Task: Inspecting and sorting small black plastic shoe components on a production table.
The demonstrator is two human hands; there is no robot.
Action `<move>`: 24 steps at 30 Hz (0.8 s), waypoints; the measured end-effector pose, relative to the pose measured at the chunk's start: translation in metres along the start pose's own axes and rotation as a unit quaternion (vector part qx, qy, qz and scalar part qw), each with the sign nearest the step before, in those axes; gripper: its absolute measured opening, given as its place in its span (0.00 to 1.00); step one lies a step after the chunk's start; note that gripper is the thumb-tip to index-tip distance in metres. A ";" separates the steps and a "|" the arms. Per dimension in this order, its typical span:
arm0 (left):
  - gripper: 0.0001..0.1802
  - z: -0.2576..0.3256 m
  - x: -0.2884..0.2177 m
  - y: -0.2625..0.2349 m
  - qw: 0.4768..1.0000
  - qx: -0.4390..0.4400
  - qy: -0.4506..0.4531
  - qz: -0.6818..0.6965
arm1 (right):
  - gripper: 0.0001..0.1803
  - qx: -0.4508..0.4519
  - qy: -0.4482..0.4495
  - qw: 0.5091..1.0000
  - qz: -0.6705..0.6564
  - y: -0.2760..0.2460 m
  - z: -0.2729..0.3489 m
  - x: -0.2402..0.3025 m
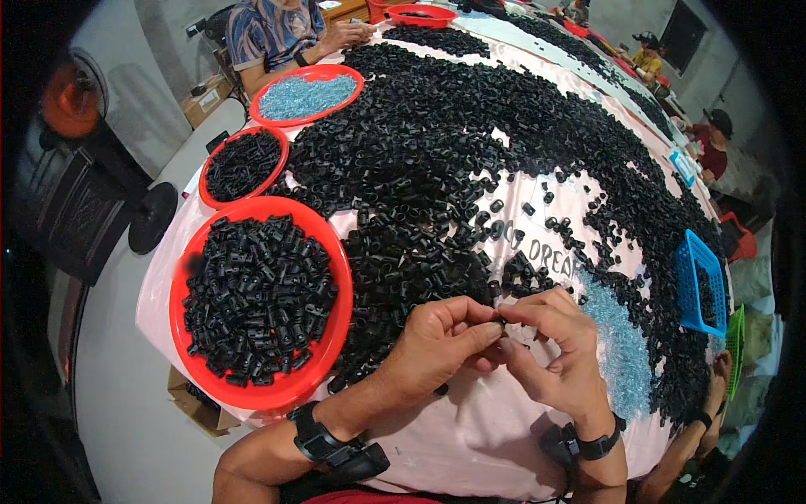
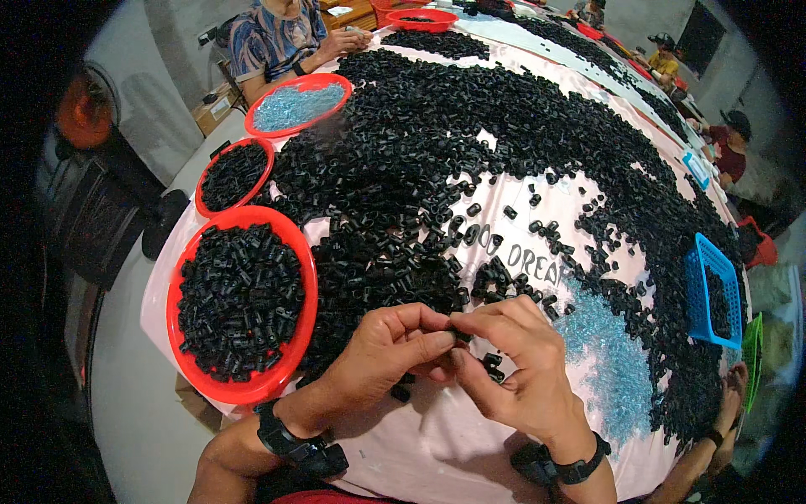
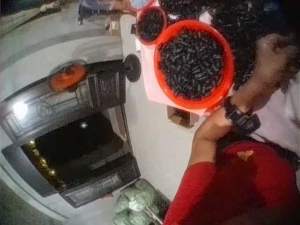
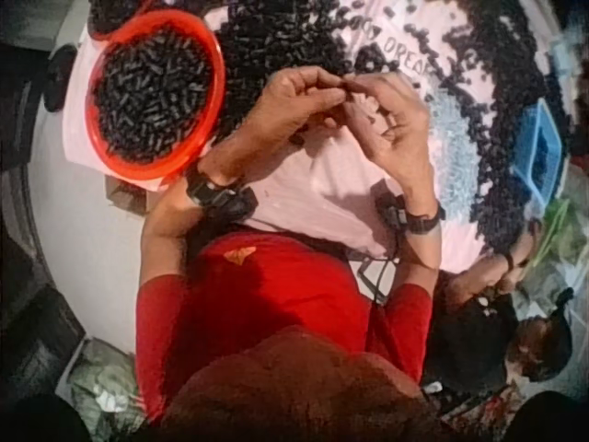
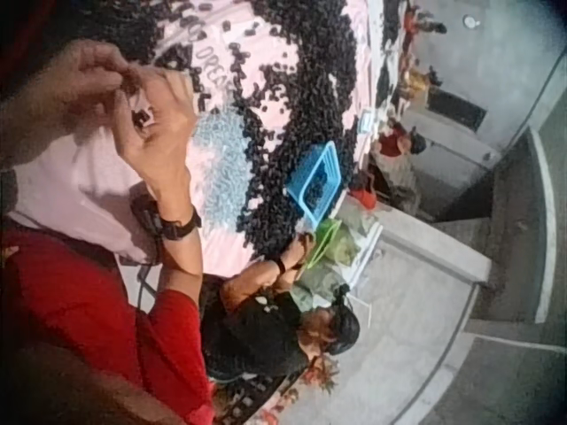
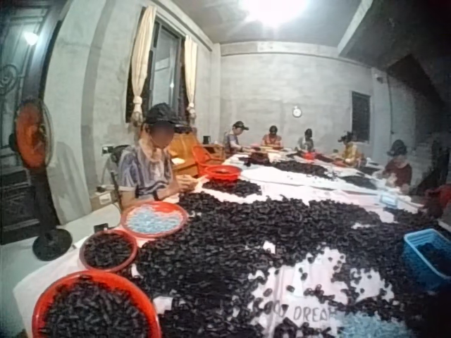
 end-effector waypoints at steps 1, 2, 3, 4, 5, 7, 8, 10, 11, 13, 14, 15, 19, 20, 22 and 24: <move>0.13 -0.002 0.003 -0.004 1.000 0.004 0.007 -0.003 | 0.18 0.006 -0.017 1.000 -0.001 0.000 -0.001 0.000; 0.13 -0.003 0.004 -0.004 1.000 0.014 0.015 -0.006 | 0.20 0.015 -0.024 0.999 0.018 -0.002 -0.001 0.001; 0.13 -0.003 0.003 -0.002 1.000 0.021 0.014 -0.004 | 0.20 0.012 -0.022 0.999 0.024 -0.002 0.000 0.001; 0.12 -0.001 0.001 0.000 1.000 0.017 0.000 -0.013 | 0.21 0.008 -0.038 0.999 0.038 -0.002 0.001 0.001; 0.12 0.000 -0.001 0.001 1.000 0.007 -0.012 -0.022 | 0.22 0.006 -0.056 0.997 0.045 -0.001 0.001 0.000; 0.11 0.002 -0.004 0.003 1.000 0.005 -0.017 -0.021 | 0.23 0.013 -0.042 0.998 0.044 0.000 0.001 0.000; 0.11 0.002 -0.004 0.003 1.000 0.001 -0.021 -0.019 | 0.24 0.009 -0.034 0.999 0.030 0.001 0.002 -0.001; 0.11 0.000 -0.004 0.001 1.000 0.012 -0.025 -0.009 | 0.24 0.003 -0.025 0.999 0.019 0.004 0.002 -0.003; 0.12 0.000 -0.004 0.002 0.999 0.023 -0.028 0.000 | 0.25 0.006 -0.014 1.000 0.015 0.005 0.002 -0.002; 0.13 0.002 -0.006 0.005 0.999 0.028 -0.033 -0.004 | 0.26 0.007 -0.001 1.000 0.015 0.003 0.002 -0.003; 0.13 0.003 -0.007 0.006 0.999 0.024 -0.036 -0.008 | 0.26 0.011 -0.019 1.000 0.016 0.004 0.003 -0.007; 0.13 0.003 -0.007 0.006 0.999 0.024 -0.037 -0.009 | 0.27 0.015 -0.037 0.999 0.017 0.004 0.003 -0.010; 0.15 0.002 -0.004 0.006 0.998 0.033 -0.045 0.005 | 0.26 0.013 -0.046 0.998 0.028 0.003 0.003 -0.011; 0.15 0.002 -0.004 0.005 0.998 0.037 -0.051 0.023 | 0.25 0.004 -0.057 0.998 0.036 0.002 0.002 -0.011; 0.16 0.005 -0.009 0.003 0.996 0.052 -0.067 0.016 | 0.25 -0.005 -0.069 0.997 0.046 0.001 0.001 -0.012; 0.17 0.006 -0.010 0.000 0.994 0.064 -0.084 0.009 | 0.23 -0.003 -0.097 0.994 0.041 0.002 0.001 -0.016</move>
Point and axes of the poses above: each hand's wrist, its own z-axis away from the middle knuckle, its own y-axis out of the palm, x = y × z, the point moved 1 cm from there along -z, towards the middle knuckle, and after that the axes turned 11 degrees about -x, right-handed, at the moved point
